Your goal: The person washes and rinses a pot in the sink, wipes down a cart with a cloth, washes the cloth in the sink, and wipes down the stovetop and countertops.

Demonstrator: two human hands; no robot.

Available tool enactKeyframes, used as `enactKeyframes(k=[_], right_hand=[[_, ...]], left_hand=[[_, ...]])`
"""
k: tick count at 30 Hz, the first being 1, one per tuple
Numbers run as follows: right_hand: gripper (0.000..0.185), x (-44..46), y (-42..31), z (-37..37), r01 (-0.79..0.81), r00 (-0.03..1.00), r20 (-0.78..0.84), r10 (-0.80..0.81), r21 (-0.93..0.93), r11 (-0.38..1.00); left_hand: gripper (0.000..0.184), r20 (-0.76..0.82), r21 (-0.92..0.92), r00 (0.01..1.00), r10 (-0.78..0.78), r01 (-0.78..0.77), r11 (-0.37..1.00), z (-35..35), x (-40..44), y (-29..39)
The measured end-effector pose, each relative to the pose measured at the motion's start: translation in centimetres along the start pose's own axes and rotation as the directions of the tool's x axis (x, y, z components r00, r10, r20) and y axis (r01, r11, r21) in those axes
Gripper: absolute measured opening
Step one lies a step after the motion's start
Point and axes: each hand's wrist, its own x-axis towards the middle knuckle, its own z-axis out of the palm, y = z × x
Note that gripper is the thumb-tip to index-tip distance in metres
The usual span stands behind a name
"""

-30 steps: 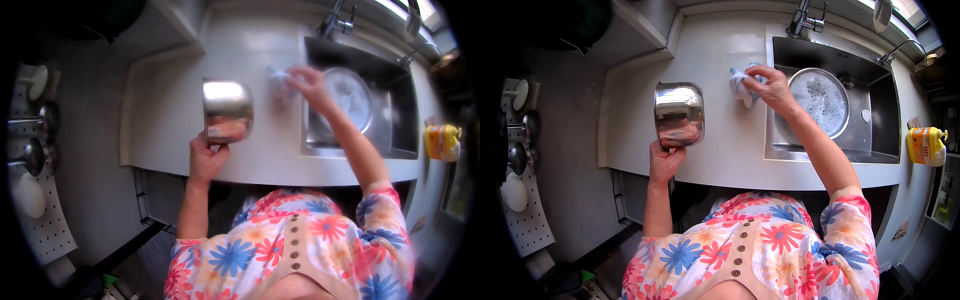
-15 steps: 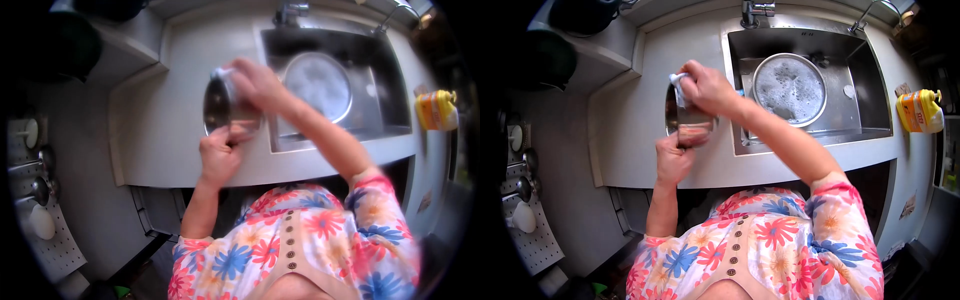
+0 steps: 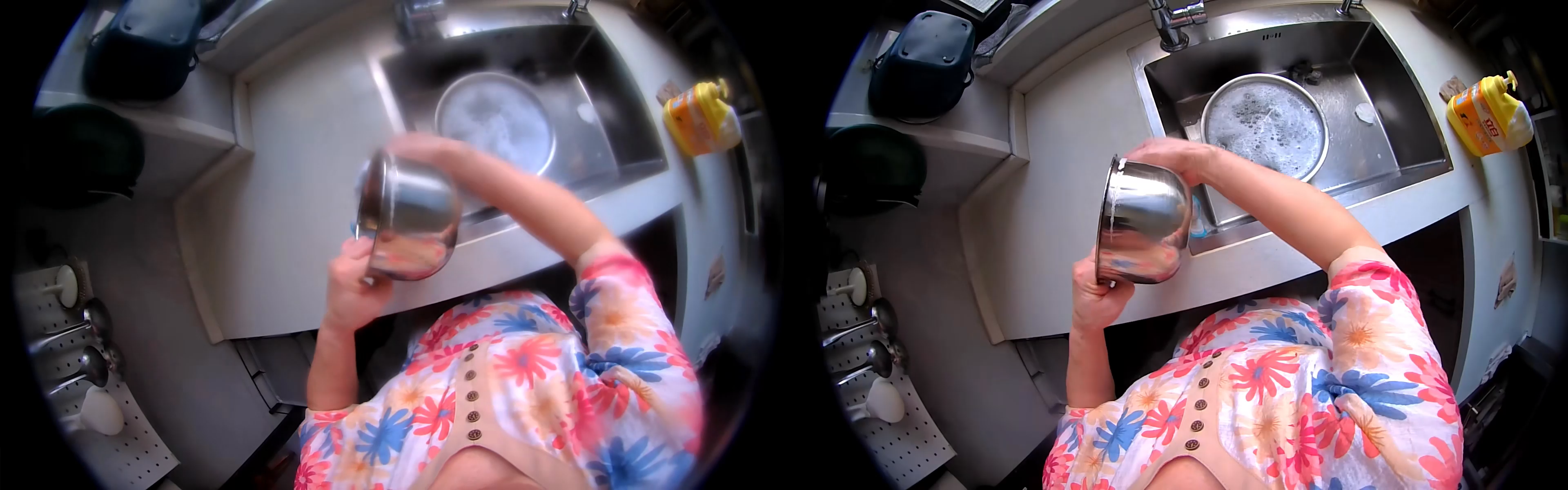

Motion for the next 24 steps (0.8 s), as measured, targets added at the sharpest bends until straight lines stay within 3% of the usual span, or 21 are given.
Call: enactKeyframes(k=[2,5,6,7,9,11,12,13,16,20,22,23,24], right_hand=[[0.019,-2.5,-2.4,1.5,0.12,0.984,-0.139,-0.109,0.075,0.99],[0.022,-5.2,-5.2,3.7,0.293,0.86,-0.311,-0.404,-0.346,0.891],[0.024,-5.8,-5.3,4.3,0.305,0.79,-0.319,-0.524,-0.537,0.787],[0.02,-7.2,-6.2,6.0,0.211,0.791,-0.352,-0.501,-0.61,0.764],[0.017,-6.6,-3.9,8.0,0.311,0.483,-0.18,-0.857,-0.879,0.36],[0.016,-7.1,-2.9,10.0,0.225,0.369,-0.076,-0.926,-0.96,0.168],[0.016,-7.9,-2.7,11.0,0.192,0.413,0.001,-0.911,-0.978,0.086],[0.016,-7.9,-2.1,12.0,0.149,0.39,0.008,-0.921,-0.987,0.055],[0.017,-6.0,-1.8,10.4,0.156,0.298,-0.047,-0.953,-0.983,0.097],[0.019,-3.4,-2.9,8.8,0.265,0.397,-0.261,-0.88,-0.885,0.382],[0.022,-2.4,-4.3,6.3,0.151,0.722,-0.415,-0.553,-0.685,0.712],[0.024,-2.1,-4.8,5.5,0.043,0.835,-0.433,-0.339,-0.562,0.826],[0.024,-1.8,-4.8,5.2,0.037,0.867,-0.395,-0.302,-0.554,0.832]], left_hand=[[0.035,0.04,0.0,0.999,-0.023,0.023,1.0,-1.1,0.1,-0.6],[0.035,0.035,0.005,0.997,-0.063,0.062,0.998,-1.6,0.4,-0.9],[0.034,0.024,0.006,0.997,-0.076,0.076,0.997,-1.6,0.4,-1.0],[0.034,0.014,0.003,0.993,-0.116,0.116,0.993,-1.4,0.4,-1.2],[0.033,0.003,0.0,0.98,-0.199,0.199,0.98,-1.1,0.4,-1.6],[0.032,-0.024,0.004,0.975,-0.22,0.22,0.976,-0.9,0.9,-1.8],[0.032,-0.041,0.007,0.972,-0.231,0.232,0.973,-0.9,1.0,-1.8],[0.032,-0.042,0.012,0.974,-0.222,0.223,0.975,-0.9,1.2,-1.7],[0.03,-0.07,0.044,0.986,-0.151,0.154,0.987,-0.9,1.7,-1.3],[0.034,-0.067,0.03,0.991,-0.113,0.115,0.993,-1.3,1.3,-0.9],[0.034,-0.034,0.069,0.991,-0.126,0.128,0.989,-1.7,0.1,-0.8],[0.034,-0.018,0.046,0.99,-0.141,0.141,0.989,-1.8,-0.3,-0.5],[0.034,-0.001,0.021,0.988,-0.155,0.155,0.988,-1.8,-0.6,-0.1]])
